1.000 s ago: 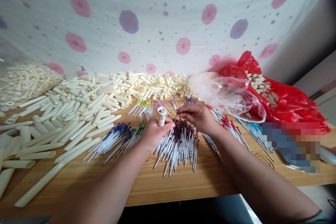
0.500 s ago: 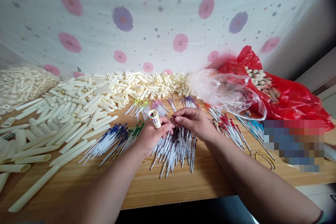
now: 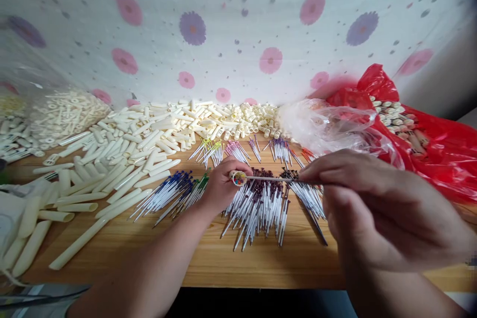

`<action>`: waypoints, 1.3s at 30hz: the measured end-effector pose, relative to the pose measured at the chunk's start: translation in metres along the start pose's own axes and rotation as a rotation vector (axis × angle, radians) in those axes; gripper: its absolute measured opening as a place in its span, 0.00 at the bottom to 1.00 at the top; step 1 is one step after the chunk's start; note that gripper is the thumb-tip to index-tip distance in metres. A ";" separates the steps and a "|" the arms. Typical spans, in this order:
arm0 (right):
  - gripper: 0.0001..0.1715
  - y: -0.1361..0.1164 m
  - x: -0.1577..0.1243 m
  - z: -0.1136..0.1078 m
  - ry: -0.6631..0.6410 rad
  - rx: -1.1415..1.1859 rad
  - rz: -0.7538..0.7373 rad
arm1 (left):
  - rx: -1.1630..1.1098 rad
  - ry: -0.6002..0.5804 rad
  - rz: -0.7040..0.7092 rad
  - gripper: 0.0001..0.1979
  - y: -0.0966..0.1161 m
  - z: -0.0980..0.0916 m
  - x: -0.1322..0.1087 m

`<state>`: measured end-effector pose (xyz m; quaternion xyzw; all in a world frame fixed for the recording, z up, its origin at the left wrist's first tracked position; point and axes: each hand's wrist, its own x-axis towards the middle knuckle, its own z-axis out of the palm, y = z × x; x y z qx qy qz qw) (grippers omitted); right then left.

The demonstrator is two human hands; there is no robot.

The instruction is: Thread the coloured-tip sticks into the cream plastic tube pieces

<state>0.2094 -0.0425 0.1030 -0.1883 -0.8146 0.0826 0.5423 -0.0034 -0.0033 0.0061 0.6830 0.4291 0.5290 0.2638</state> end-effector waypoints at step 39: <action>0.04 0.038 -0.013 0.051 -0.093 -0.165 0.062 | 0.222 -0.036 0.210 0.21 0.006 -0.005 -0.002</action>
